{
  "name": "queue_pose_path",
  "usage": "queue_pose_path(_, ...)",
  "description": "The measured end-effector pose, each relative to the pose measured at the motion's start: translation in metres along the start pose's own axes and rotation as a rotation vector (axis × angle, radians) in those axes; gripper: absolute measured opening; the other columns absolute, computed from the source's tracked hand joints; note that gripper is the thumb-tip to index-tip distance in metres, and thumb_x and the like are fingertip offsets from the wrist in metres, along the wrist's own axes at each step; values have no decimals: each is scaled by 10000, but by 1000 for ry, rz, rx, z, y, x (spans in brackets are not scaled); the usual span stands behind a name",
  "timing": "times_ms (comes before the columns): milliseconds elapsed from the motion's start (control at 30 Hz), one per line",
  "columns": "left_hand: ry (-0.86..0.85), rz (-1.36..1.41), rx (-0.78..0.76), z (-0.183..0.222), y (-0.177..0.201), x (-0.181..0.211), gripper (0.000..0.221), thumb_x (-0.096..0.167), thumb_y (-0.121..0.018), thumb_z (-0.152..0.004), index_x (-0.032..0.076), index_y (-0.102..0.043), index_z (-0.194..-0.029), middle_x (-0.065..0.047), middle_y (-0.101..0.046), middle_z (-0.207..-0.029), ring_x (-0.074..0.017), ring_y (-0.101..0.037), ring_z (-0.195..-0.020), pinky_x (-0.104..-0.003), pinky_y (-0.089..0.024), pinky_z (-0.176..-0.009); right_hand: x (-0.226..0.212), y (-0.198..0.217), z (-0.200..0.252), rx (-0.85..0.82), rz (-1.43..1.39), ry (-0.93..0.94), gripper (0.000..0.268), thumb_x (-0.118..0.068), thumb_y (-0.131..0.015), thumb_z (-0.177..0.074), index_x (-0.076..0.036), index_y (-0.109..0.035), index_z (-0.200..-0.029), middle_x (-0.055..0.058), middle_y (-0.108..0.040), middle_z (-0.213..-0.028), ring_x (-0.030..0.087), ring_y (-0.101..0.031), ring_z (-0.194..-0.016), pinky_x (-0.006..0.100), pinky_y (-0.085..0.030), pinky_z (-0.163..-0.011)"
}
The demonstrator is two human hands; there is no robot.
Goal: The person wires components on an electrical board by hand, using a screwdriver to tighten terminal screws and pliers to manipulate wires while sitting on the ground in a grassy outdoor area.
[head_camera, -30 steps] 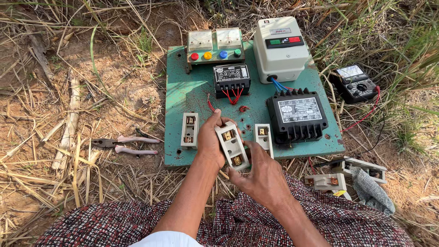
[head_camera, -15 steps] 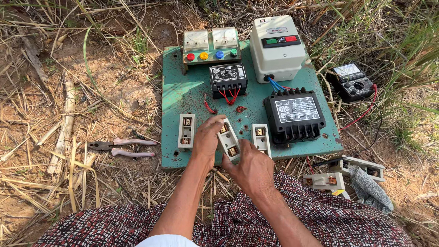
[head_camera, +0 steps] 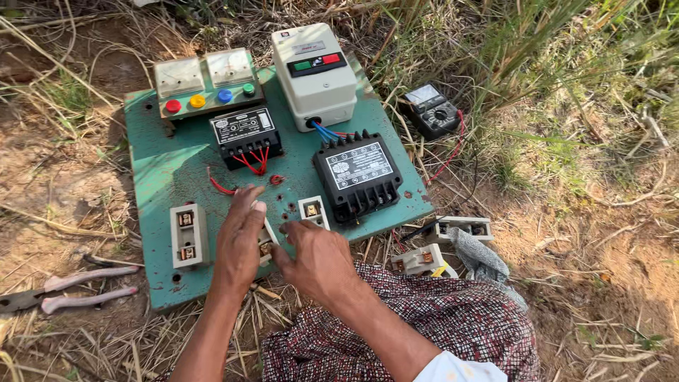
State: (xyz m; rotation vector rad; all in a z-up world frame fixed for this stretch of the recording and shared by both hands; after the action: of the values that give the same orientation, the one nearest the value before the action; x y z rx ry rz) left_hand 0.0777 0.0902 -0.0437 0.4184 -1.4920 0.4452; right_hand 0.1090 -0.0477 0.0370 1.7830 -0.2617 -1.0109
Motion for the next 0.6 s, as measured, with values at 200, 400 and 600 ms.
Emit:
queue_pose_path(200,-473,-635,-119,44,-73,64,490,340,-557,-995,50,-617,-1385,-178,-505,-1532,-370,-357,-1499,-513,-218,-1227,142,100,0,102,-110,-340,274,-286,-674,-923,-98,-740,-1111,107,-795,-997,202,-762,-774,354,-627,-692)
queue_pose_path(400,-534,-594,-323,71,-127,73,409,239,-634,-922,17,-640,-1265,-200,-570,-1416,-382,-459,-1389,-508,-335,-1174,359,147,30,56,66,-669,278,-318,-592,-999,-149,-755,-1149,126,-797,-1016,184,-685,-688,319,-576,-645)
queue_pose_path(600,-503,-607,-421,76,-156,64,394,204,-660,-894,6,-652,-1234,-193,-584,-1393,-387,-507,-1336,-484,-387,-1125,491,88,51,-261,305,-657,412,-283,-512,-1042,-83,-684,-726,55,-595,-659,125,-432,-507,339,-459,-474)
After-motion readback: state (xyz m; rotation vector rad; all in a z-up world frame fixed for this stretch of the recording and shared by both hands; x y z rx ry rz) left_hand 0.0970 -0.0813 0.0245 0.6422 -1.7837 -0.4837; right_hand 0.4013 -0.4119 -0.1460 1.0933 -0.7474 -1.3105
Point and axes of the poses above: each hand's wrist, its own z-axis away from the middle knuckle, its own y-axis out of the back of the hand, x = y × z, the point moved 9 cm from there along -z, towards the middle knuckle
